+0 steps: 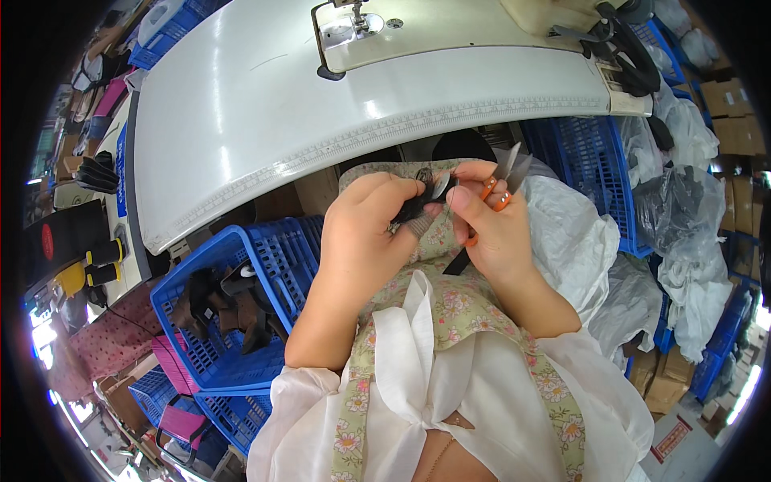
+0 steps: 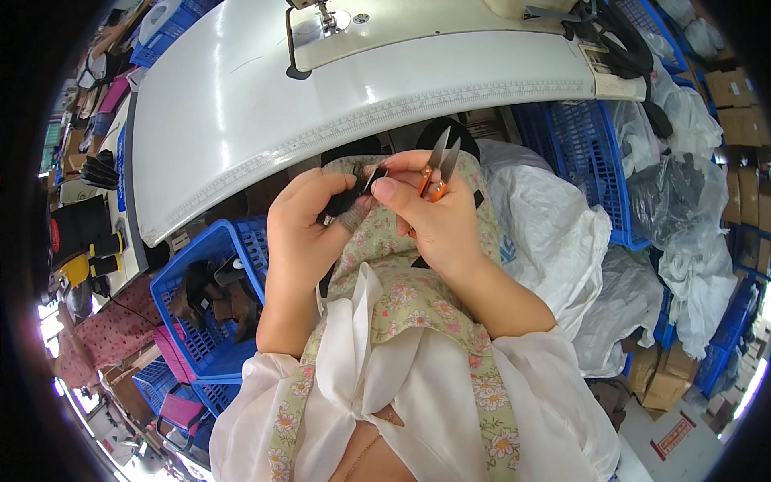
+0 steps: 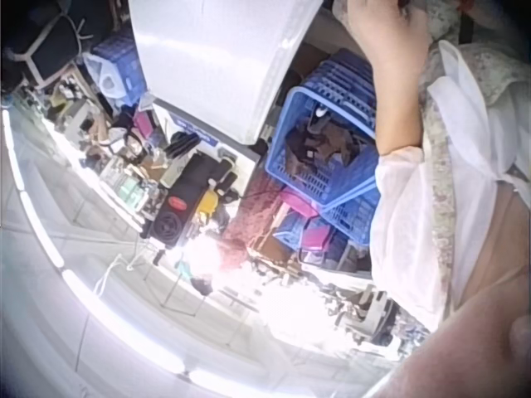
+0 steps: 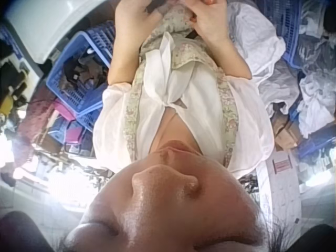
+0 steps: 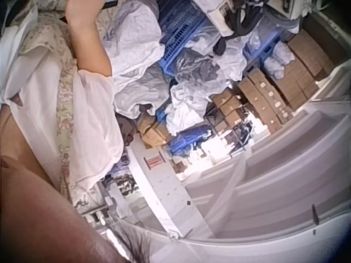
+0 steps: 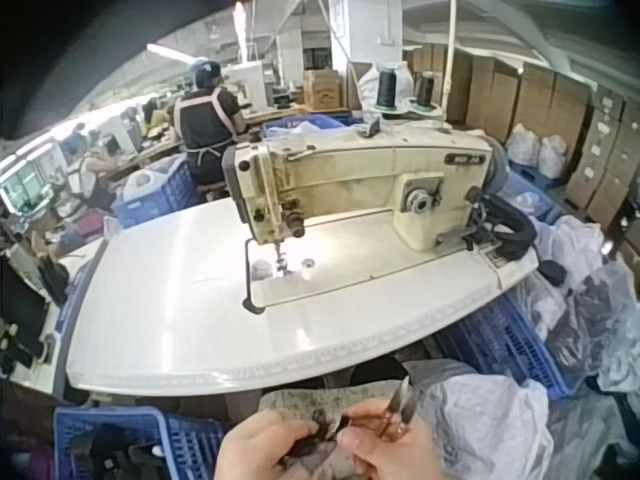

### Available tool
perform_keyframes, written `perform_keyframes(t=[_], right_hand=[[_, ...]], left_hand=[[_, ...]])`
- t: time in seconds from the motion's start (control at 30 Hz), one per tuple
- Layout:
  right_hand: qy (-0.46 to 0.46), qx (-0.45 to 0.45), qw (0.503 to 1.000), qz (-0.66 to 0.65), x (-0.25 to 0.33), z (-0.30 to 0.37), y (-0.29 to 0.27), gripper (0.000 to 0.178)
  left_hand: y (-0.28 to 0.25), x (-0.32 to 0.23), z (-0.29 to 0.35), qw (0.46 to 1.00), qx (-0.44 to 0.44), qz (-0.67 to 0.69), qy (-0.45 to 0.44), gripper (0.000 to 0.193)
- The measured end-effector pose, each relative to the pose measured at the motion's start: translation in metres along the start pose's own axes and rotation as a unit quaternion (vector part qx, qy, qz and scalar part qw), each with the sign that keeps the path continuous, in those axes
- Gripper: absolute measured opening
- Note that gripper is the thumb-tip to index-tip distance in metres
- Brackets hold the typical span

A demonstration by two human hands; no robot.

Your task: The recorder is winding thread onto a bobbin and trimming excess thread from shoe components.

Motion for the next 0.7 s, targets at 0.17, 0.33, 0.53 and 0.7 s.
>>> perform_keyframes(t=[0.17,0.33,0.53,0.7], right_hand=[[-0.011,-0.012,0.998,0.055,0.0056,-0.0001,0.0015,0.03],[0.049,-0.03,0.997,-0.055,-0.0016,-0.0038,0.0012,0.03],[0.095,0.014,0.985,-0.142,-0.0026,-0.0079,0.0023,0.028],[0.046,0.0,0.997,-0.059,-0.0008,-0.0078,0.0022,0.03]], left_hand=[[-0.0026,0.002,0.001,0.999,0.03,0.01,0.009,0.026],[-0.0026,-0.0003,-0.0001,0.998,-0.007,0.057,0.018,0.021],[-0.0013,0.0029,0.0011,0.994,-0.009,0.108,-0.033,0.014],[-0.0053,-0.0005,-0.0003,0.994,-0.056,0.094,0.003,0.013]])
Point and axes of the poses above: each hand's wrist, its own z-axis away from the middle knuckle, its own y-axis out of the palm, x = y × z, the point moved 3 cm from there along -z, towards the middle knuckle, and after that the axes turned 11 degrees about -z, right-handed, at the moved point
